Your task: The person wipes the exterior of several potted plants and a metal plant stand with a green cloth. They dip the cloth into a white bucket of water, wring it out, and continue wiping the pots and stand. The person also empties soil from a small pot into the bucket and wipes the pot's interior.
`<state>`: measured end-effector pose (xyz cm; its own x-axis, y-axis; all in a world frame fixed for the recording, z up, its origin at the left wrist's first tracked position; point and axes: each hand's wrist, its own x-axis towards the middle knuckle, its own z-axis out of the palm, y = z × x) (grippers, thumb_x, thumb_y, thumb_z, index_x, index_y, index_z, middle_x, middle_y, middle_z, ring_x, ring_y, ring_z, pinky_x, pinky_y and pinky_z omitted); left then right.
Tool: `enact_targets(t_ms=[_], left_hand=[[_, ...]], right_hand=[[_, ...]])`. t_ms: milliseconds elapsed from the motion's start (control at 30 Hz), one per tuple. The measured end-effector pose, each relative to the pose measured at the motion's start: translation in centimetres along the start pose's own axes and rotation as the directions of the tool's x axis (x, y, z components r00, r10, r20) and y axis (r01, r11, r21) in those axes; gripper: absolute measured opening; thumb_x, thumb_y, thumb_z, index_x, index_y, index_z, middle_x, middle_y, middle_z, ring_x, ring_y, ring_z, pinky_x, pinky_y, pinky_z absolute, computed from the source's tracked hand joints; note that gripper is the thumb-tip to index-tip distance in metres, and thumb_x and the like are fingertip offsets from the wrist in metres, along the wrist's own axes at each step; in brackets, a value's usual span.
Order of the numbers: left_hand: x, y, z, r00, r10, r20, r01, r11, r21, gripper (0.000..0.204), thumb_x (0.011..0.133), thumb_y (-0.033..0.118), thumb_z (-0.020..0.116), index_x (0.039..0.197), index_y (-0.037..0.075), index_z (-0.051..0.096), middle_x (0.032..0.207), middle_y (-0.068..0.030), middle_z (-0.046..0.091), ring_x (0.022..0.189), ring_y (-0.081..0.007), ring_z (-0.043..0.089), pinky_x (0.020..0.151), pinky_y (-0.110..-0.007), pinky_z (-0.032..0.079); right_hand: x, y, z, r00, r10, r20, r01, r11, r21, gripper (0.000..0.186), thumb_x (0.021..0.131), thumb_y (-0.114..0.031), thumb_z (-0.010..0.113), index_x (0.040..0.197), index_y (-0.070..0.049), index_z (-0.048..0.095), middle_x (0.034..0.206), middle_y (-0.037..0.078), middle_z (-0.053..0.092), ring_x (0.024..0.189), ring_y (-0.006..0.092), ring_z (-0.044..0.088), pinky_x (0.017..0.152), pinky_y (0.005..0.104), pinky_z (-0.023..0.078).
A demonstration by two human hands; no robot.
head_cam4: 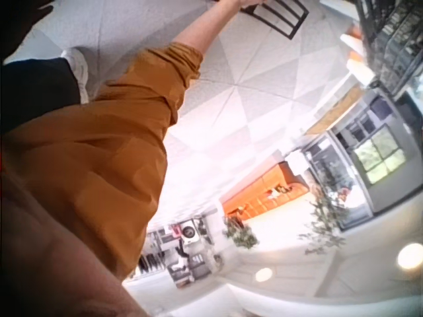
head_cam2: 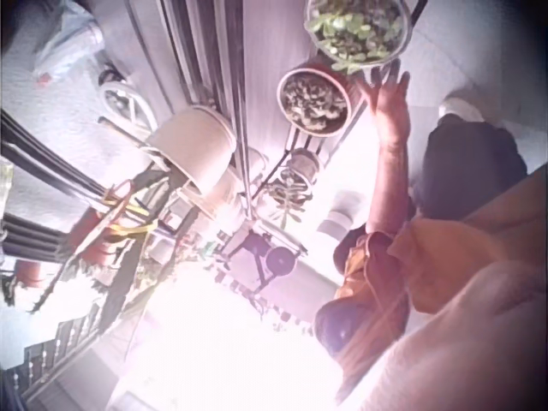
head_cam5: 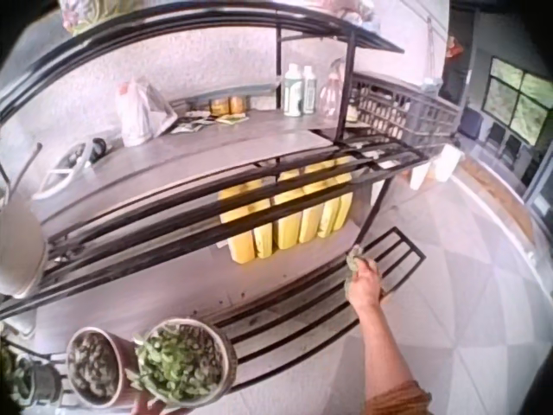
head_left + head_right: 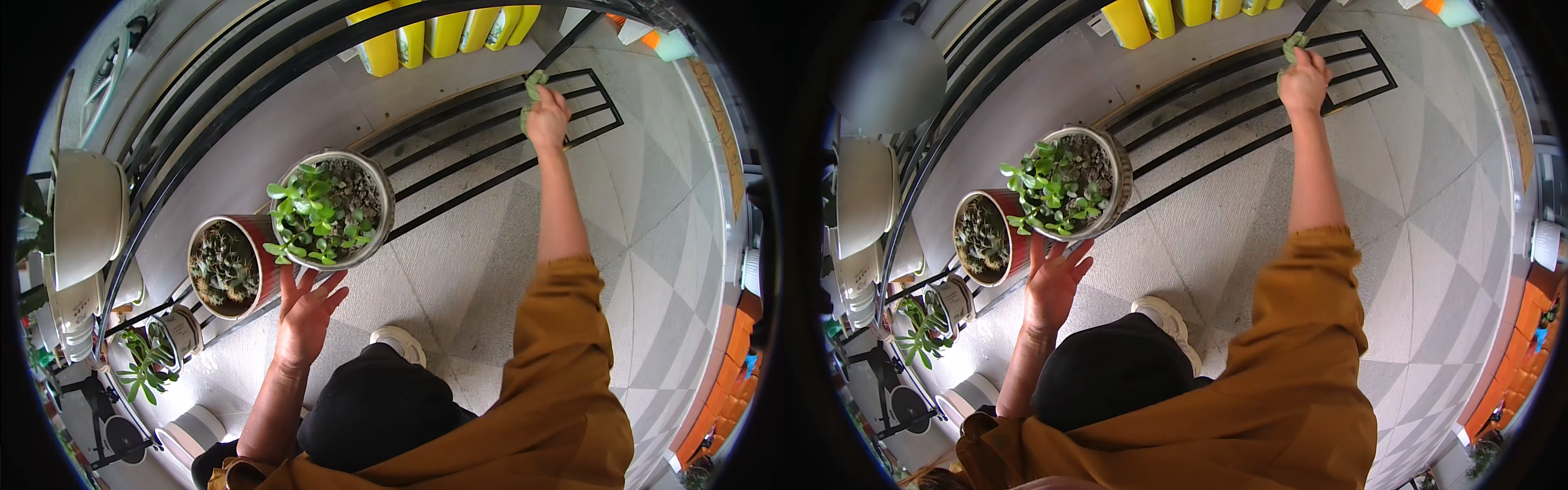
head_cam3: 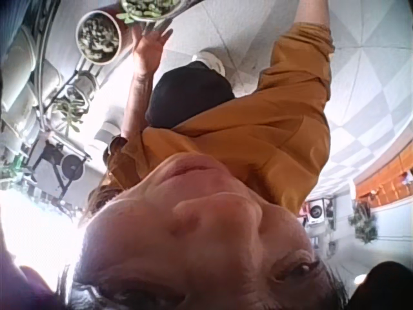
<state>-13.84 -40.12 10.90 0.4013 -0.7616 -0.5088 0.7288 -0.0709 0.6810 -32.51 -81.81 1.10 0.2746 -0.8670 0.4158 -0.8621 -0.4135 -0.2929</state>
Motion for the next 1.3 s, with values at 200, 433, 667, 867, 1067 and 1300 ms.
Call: enact_targets(t_ms=[200, 433, 667, 867, 1067, 1300], left_hand=[[0.6, 0.6, 0.3, 0.998, -0.047, 0.039, 0.043, 0.996, 0.077, 0.08, 0.079, 0.021, 0.059, 0.144, 0.025, 0.014, 0.14, -0.0127, 0.032, 0.121, -0.037, 0.043, 0.092, -0.038, 0.044], [1.3, 1.4, 0.2, 0.998, -0.046, 0.042, 0.044, 0.998, 0.048, 0.069, 0.079, 0.011, 0.056, 0.139, 0.01, 0.02, 0.127, -0.0162, 0.046, 0.108, -0.0336, 0.056, 0.082, -0.034, 0.052], [1.5, 1.5, 0.2, 0.996, -0.067, 0.06, 0.066, 0.998, 0.017, 0.05, 0.084, 0.005, 0.048, 0.131, 0.007, 0.032, 0.119, -0.014, 0.052, 0.099, -0.0298, 0.061, 0.073, -0.032, 0.052], [1.5, 1.7, 0.1, 0.994, -0.082, 0.069, 0.084, 0.996, -0.028, 0.061, 0.083, 0.001, 0.046, 0.137, 0.013, 0.021, 0.124, -0.0153, 0.047, 0.099, -0.0308, 0.06, 0.075, -0.032, 0.051], [1.9, 1.6, 0.8, 0.997, -0.072, 0.012, 0.072, 0.997, -0.015, 0.038, 0.086, 0.005, 0.049, 0.123, 0.004, 0.042, 0.11, -0.0133, 0.058, 0.094, -0.0285, 0.062, 0.074, -0.032, 0.051], [2.2, 1.7, 0.9, 0.995, -0.089, -0.046, 0.087, 0.995, -0.039, 0.036, 0.085, 0.009, 0.049, 0.121, 0.006, 0.044, 0.109, -0.0138, 0.058, 0.089, -0.0304, 0.063, 0.069, -0.031, 0.054]], right_hand=[[-8.1, -10.9, 2.9, 0.888, -0.445, 0.112, 0.398, 0.869, 0.294, 0.029, 0.071, 0.004, 0.053, 0.096, -0.008, 0.062, 0.097, 0.009, 0.058, 0.087, 0.0296, 0.052, 0.077, 0.0363, 0.046], [-8.2, -11.6, -0.5, 0.864, -0.45, 0.226, -0.027, 0.407, 0.913, 0.031, 0.081, 0.003, 0.056, 0.112, -0.002, 0.056, 0.106, 0.01, 0.062, 0.096, 0.0187, 0.059, 0.082, 0.0306, 0.048], [1.9, 6.2, -1.9, 0.917, 0.31, 0.251, -0.336, 0.94, 0.064, 0.041, 0.083, -0.009, 0.041, 0.119, -0.02, 0.058, 0.122, 0.011, 0.053, 0.107, 0.0336, 0.051, 0.09, 0.0401, 0.043], [-12.3, -8.1, -0.3, 0.905, -0.39, 0.169, 0.355, 0.913, 0.201, 0.038, 0.072, 0.001, 0.055, 0.108, -0.011, 0.06, 0.101, 0.007, 0.056, 0.09, 0.0285, 0.051, 0.074, 0.0377, 0.048], [-16.8, -14.4, -3.6, 0.915, -0.358, 0.185, 0.089, 0.627, 0.774, 0.03, 0.072, 0.006, 0.055, 0.1, -0.005, 0.058, 0.099, 0.012, 0.057, 0.093, 0.0358, 0.054, 0.072, 0.038, 0.051], [-0.4, 8.7, -4.6, 0.989, 0.088, -0.116, -0.051, 0.955, 0.291, 0.033, 0.082, -0.001, 0.048, 0.113, -0.009, 0.056, 0.107, 0.015, 0.057, 0.079, 0.0321, 0.063, 0.07, 0.0396, 0.053]])
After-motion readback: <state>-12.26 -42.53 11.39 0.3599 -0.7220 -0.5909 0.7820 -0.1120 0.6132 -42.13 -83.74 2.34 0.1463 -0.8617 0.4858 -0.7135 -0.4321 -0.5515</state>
